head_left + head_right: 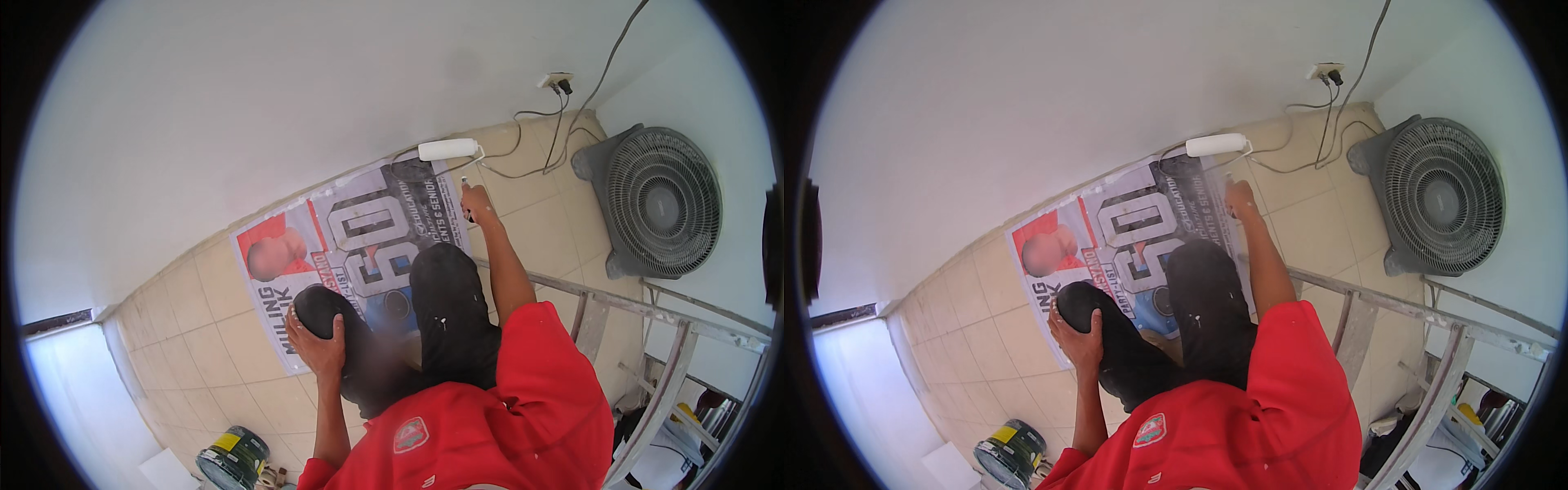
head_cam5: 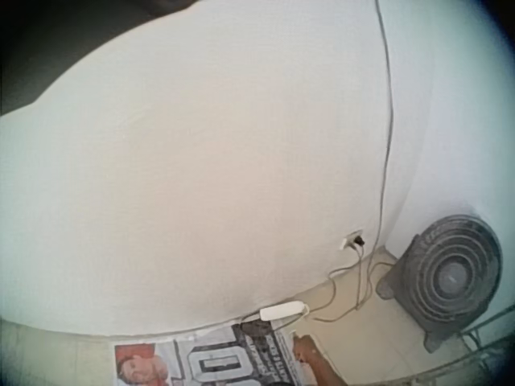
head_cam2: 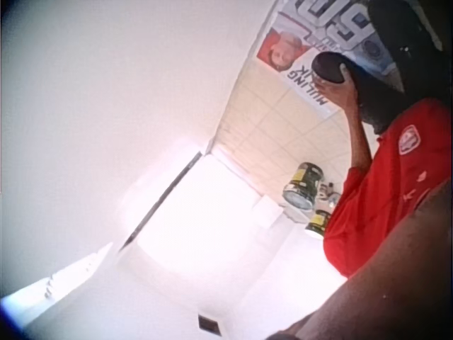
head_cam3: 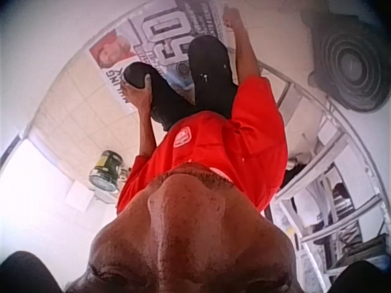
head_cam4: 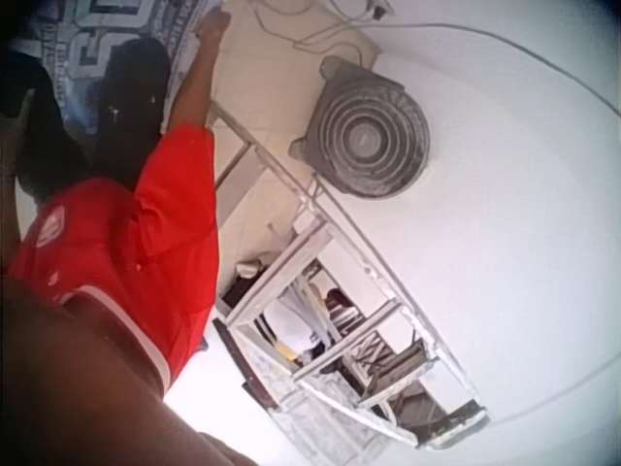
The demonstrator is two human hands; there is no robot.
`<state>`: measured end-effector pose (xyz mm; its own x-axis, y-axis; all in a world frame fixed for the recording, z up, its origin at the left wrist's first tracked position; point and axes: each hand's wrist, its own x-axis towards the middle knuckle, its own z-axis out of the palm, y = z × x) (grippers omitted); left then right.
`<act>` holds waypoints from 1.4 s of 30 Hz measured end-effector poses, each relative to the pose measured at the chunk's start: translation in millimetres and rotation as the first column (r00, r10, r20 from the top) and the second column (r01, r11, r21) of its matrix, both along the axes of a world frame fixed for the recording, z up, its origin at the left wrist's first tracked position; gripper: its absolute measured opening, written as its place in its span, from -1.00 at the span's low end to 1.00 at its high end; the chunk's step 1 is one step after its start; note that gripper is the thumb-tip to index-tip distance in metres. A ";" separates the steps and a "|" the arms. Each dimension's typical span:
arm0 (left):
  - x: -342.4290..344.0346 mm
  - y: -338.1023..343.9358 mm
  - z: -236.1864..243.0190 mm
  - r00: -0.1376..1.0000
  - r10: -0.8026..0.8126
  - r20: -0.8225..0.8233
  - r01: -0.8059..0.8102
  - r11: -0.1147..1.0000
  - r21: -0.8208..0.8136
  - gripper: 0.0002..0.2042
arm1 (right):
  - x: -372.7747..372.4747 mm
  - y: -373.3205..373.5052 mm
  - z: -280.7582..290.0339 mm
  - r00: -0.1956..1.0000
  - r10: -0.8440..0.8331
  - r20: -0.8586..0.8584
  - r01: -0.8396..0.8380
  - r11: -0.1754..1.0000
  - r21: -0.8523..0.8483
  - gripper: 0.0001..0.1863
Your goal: The person paints the ceiling using a roller, repeatedly dipping it into a paint bucket and applying white paint in long strokes. The person also briefly moves a hanging cable to avoid it while painting.
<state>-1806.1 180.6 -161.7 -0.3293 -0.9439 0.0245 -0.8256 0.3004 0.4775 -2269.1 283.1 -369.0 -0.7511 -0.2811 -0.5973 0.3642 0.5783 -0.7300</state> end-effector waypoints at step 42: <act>-1.8 -2.0 -8.3 1.000 -0.024 0.000 0.024 1.000 -0.019 -0.05 | 31.4 -60.0 30.4 0.971 0.164 0.173 -0.119 0.963 -0.243 -0.60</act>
